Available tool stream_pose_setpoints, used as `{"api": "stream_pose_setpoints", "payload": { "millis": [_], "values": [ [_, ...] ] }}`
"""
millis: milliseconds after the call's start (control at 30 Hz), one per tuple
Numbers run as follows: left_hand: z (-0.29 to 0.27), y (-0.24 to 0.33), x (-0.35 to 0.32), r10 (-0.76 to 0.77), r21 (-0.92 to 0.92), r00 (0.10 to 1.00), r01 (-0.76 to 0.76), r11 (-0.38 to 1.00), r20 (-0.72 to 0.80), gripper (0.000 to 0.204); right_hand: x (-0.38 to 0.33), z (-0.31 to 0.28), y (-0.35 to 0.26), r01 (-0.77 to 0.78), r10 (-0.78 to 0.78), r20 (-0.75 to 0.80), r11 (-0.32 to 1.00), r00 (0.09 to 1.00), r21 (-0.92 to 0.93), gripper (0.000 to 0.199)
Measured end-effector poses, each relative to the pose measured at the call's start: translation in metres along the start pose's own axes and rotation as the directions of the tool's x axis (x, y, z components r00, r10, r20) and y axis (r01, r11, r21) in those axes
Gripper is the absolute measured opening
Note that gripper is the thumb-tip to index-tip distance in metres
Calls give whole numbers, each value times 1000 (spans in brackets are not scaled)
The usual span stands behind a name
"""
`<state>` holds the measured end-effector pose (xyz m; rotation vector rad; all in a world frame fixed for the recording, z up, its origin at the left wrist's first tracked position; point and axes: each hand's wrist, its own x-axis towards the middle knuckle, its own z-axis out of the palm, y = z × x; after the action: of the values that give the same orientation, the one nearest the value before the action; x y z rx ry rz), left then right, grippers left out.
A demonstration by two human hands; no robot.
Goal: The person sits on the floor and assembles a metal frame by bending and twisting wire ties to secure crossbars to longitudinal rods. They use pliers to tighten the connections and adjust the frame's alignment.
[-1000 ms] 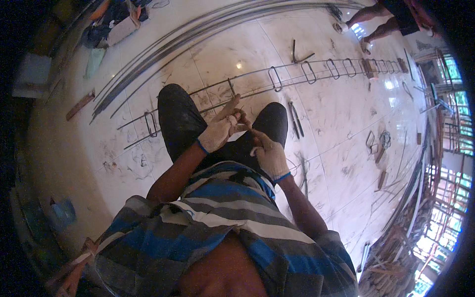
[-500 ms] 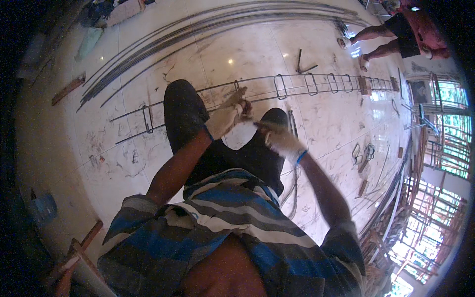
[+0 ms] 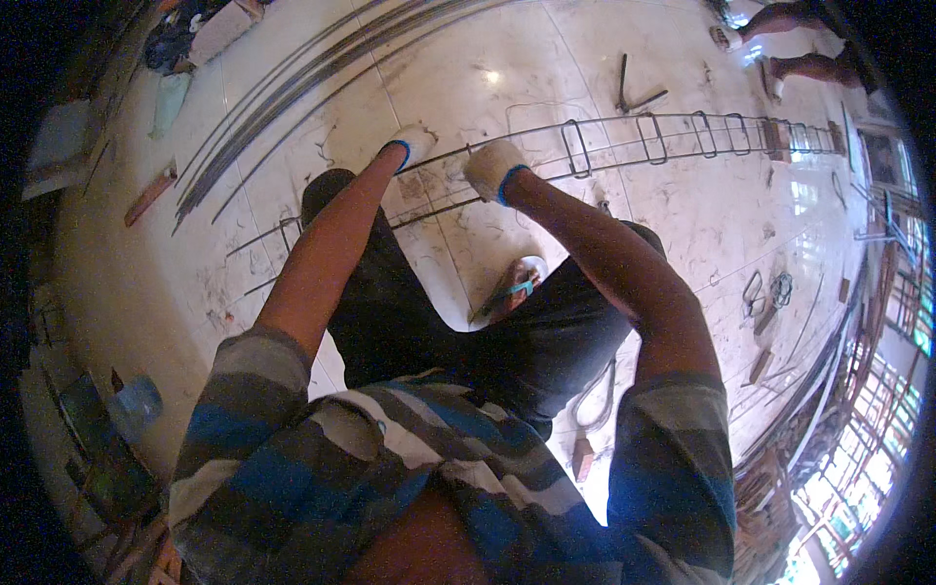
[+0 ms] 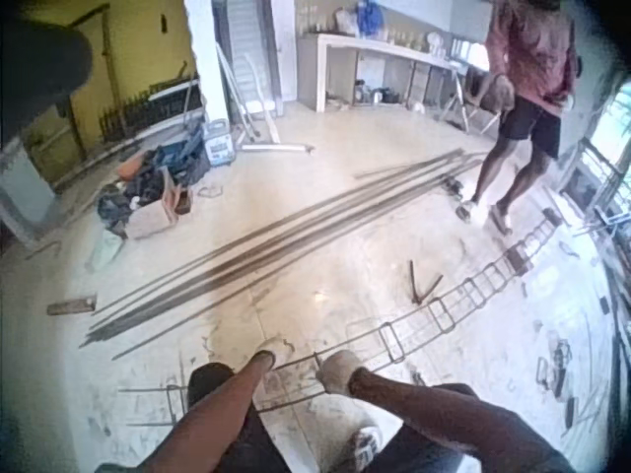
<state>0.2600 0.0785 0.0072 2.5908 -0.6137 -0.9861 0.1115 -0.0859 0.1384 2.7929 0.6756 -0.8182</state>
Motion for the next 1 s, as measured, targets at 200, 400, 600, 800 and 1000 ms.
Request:
{"api": "stream_pose_setpoints", "payload": {
  "millis": [200, 400, 600, 800, 1000],
  "values": [
    [72, -19, 28, -271, -207, 951, 298, 932, 149, 43, 35, 30, 3, 31, -34, -203, 999, 979, -16, 17],
    [104, -27, 72, -266, -435, 911, 388, 813, 316, 39, 67, 45, 6, 61, -55, -218, 998, 974, 21, 16],
    [84, 0, 64, -252, -310, 960, 278, 909, 124, 30, 59, 64, -10, 44, 51, -337, 963, 940, 268, 18],
    [58, 29, 20, -224, -469, 974, 180, 865, -39, 38, 26, 57, -14, 66, -53, -189, 996, 981, 67, 17],
    [55, 34, 0, -222, -615, 971, 120, 779, -92, 38, 21, 51, -17, 95, -73, -218, 991, 973, 94, 15]
  ]
}}
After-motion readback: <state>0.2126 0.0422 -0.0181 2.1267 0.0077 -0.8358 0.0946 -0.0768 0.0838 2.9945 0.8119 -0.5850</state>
